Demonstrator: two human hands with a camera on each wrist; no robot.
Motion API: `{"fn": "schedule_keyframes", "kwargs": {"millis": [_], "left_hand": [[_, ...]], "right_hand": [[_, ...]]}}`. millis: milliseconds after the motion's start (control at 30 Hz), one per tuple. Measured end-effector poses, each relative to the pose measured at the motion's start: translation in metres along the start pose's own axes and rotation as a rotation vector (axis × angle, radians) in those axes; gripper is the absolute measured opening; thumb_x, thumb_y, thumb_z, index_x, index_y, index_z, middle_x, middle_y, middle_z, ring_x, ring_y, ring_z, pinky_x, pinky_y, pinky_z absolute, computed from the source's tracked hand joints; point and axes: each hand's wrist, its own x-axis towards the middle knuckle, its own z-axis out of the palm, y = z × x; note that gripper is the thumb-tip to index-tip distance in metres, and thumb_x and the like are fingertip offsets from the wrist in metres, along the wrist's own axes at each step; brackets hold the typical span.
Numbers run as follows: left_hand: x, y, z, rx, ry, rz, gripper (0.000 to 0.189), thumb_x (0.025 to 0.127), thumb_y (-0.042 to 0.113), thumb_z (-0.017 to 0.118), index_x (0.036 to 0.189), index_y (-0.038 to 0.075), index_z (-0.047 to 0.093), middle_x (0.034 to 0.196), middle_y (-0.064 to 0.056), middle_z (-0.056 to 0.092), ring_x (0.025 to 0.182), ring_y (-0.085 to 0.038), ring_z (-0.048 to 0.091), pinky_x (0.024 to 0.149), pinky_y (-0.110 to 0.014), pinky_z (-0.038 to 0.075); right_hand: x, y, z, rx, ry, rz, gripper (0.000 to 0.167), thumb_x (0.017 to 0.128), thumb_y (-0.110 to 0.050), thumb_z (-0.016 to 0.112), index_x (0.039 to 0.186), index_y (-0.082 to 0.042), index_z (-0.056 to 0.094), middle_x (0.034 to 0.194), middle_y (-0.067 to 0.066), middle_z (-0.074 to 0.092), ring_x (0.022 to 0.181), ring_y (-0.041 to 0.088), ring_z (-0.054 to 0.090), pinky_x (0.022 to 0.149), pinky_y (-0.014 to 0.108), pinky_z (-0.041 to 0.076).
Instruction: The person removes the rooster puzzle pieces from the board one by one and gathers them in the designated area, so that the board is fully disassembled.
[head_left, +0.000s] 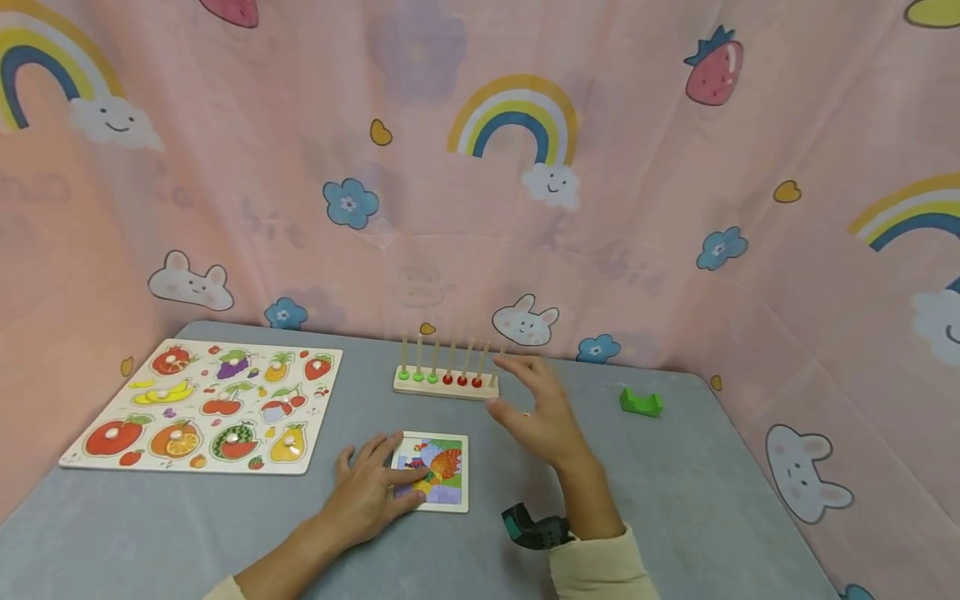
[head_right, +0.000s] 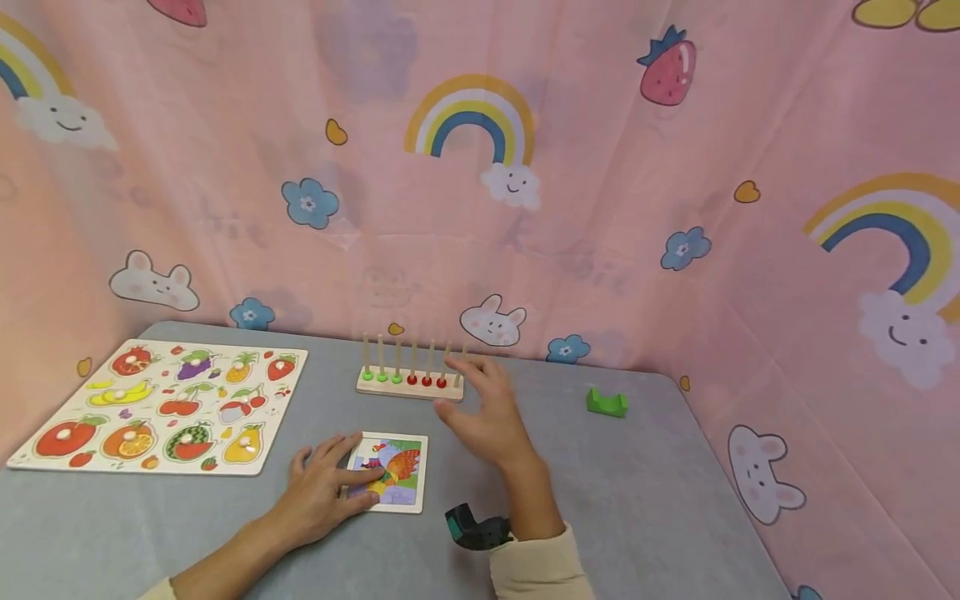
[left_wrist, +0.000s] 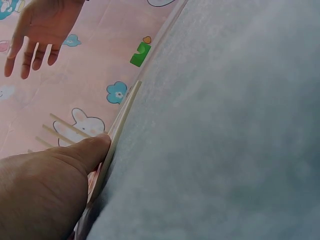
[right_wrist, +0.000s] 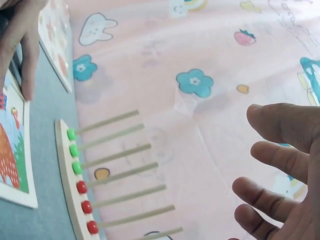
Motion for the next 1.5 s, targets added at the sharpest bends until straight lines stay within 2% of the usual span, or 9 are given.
{"fn": "schedule_keyframes", "kwargs": {"millis": [300, 633, 867, 1033, 1267, 1500], "left_hand": [[0.000, 0.000, -0.001, 0.004, -0.006, -0.002, 0.031, 0.078, 0.037, 0.080, 0.106, 0.023, 0.077, 0.140, -0.019, 0.047, 0.127, -0.044, 0.037, 0.093, -0.071, 0.011], [0.000, 0.000, 0.000, 0.016, -0.007, -0.015, 0.032, 0.078, 0.037, 0.080, 0.106, 0.024, 0.077, 0.140, -0.019, 0.048, 0.127, -0.044, 0.038, 0.094, -0.071, 0.012], [0.001, 0.001, -0.001, 0.015, -0.015, -0.023, 0.031, 0.078, 0.037, 0.079, 0.107, 0.024, 0.077, 0.140, -0.019, 0.047, 0.128, -0.044, 0.037, 0.094, -0.071, 0.011], [0.001, 0.000, 0.000, 0.019, -0.019, -0.019, 0.031, 0.079, 0.037, 0.079, 0.107, 0.024, 0.077, 0.140, -0.019, 0.047, 0.128, -0.044, 0.037, 0.094, -0.072, 0.011], [0.000, 0.000, 0.000, 0.010, -0.020, -0.023, 0.031, 0.079, 0.038, 0.079, 0.107, 0.025, 0.077, 0.140, -0.018, 0.047, 0.128, -0.044, 0.037, 0.094, -0.072, 0.011], [0.001, 0.001, -0.001, 0.004, -0.027, -0.026, 0.030, 0.079, 0.036, 0.079, 0.107, 0.025, 0.077, 0.140, -0.017, 0.047, 0.128, -0.043, 0.036, 0.094, -0.072, 0.010]], "right_hand": [[0.001, -0.002, 0.022, 0.039, -0.003, -0.012, 0.050, 0.079, -0.012, 0.076, 0.127, -0.005, 0.063, 0.121, 0.010, 0.056, 0.116, 0.030, 0.046, 0.093, 0.058, 0.036], [0.001, 0.001, 0.042, 0.055, -0.027, 0.030, 0.048, 0.081, -0.016, 0.073, 0.127, -0.009, 0.063, 0.117, 0.007, 0.056, 0.113, 0.028, 0.045, 0.090, 0.055, 0.037], [-0.003, 0.010, 0.059, 0.097, -0.054, -0.011, 0.044, 0.082, -0.015, 0.072, 0.124, -0.006, 0.064, 0.113, 0.014, 0.058, 0.108, 0.030, 0.050, 0.088, 0.055, 0.038], [-0.009, 0.019, 0.073, 0.106, -0.104, 0.001, 0.043, 0.083, -0.012, 0.073, 0.124, -0.004, 0.064, 0.114, 0.012, 0.059, 0.109, 0.031, 0.050, 0.089, 0.056, 0.039], [-0.014, 0.026, 0.085, 0.126, -0.176, 0.064, 0.043, 0.084, -0.012, 0.072, 0.126, -0.005, 0.063, 0.117, 0.009, 0.059, 0.113, 0.029, 0.049, 0.093, 0.055, 0.038], [-0.016, 0.028, 0.092, 0.119, -0.251, 0.126, 0.042, 0.087, -0.019, 0.070, 0.127, -0.006, 0.063, 0.120, 0.007, 0.056, 0.115, 0.029, 0.047, 0.094, 0.055, 0.037]]}}
